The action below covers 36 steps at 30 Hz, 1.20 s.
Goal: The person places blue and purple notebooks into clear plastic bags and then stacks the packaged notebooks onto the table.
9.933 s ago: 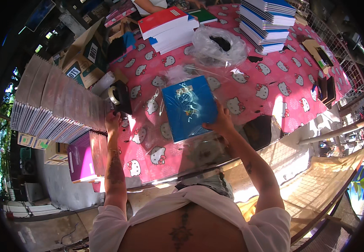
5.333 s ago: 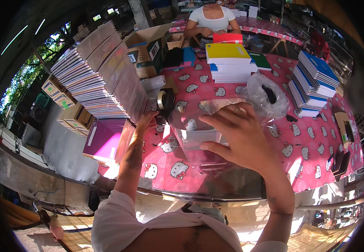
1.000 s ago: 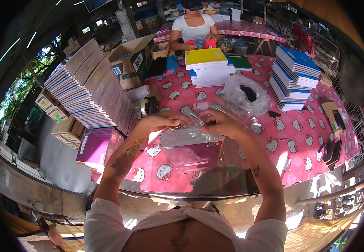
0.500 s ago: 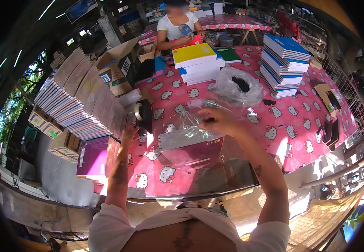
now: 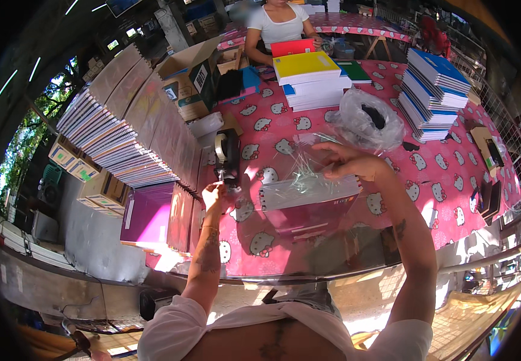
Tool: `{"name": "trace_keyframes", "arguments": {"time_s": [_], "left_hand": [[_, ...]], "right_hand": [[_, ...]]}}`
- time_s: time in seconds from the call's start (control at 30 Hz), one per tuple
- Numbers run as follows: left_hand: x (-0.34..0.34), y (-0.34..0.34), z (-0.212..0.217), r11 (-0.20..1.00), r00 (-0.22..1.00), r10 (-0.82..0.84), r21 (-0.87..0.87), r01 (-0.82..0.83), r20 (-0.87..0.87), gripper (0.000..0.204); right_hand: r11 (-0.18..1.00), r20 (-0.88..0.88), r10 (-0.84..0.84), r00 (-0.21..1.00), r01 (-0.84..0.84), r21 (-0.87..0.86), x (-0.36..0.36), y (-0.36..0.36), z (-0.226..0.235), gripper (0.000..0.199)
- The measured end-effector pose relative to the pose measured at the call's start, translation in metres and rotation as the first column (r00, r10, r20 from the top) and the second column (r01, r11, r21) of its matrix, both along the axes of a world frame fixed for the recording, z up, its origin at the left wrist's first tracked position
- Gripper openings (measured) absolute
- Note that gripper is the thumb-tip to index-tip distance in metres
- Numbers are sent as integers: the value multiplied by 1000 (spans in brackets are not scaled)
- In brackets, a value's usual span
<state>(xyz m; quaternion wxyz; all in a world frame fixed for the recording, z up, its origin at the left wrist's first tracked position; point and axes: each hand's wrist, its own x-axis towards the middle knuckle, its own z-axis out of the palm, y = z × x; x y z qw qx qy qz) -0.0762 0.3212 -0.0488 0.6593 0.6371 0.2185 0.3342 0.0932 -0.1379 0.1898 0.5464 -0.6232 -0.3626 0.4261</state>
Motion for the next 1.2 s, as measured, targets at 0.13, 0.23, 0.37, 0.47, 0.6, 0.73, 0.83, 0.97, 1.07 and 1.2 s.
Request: {"name": "trace_keyframes", "arguments": {"time_s": [0.13, 0.23, 0.37, 0.47, 0.6, 0.73, 0.83, 0.97, 1.07, 1.2], "left_hand": [[43, -25, 82, 338, 714, 585, 916, 216, -385, 33], [42, -77, 190, 321, 822, 269, 851, 416, -503, 25], [69, -173, 324, 157, 632, -469, 645, 748, -617, 11], [103, -211, 361, -136, 476, -495, 606, 784, -727, 11], [136, -250, 370, -375, 321, -334, 437, 817, -886, 19], [178, -252, 312, -459, 163, -124, 202, 865, -979, 16], [195, -236, 245, -253, -198, -257, -132, 958, -946, 12], [182, -204, 144, -289, -462, -622, -362, 886, -632, 20], [147, -200, 105, 15, -100, -895, -255, 967, -434, 61], [121, -197, 91, 230, 135, -964, -459, 858, -229, 75]], "right_hand": [[998, -102, -37, 994, 31, -61, 10, -30, -5, 87], [1000, -143, 4, 990, -4, -2, 8, -19, -5, 87], [998, -109, 43, 993, -37, 49, 19, -21, -16, 87], [998, -151, 30, 988, -21, 63, 18, -17, -14, 87], [990, -218, 90, 972, -65, 122, 26, -16, -23, 87], [986, -184, 105, 977, -79, 143, 28, -17, -23, 90], [993, -128, 30, 991, -15, 117, 29, -23, -26, 92], [996, 191, -84, 978, 74, 58, 32, -14, -26, 92], [995, 248, -91, 964, 78, 63, 33, -11, -18, 92], [997, 201, -58, 978, 46, 63, 31, -17, -25, 95]]}}
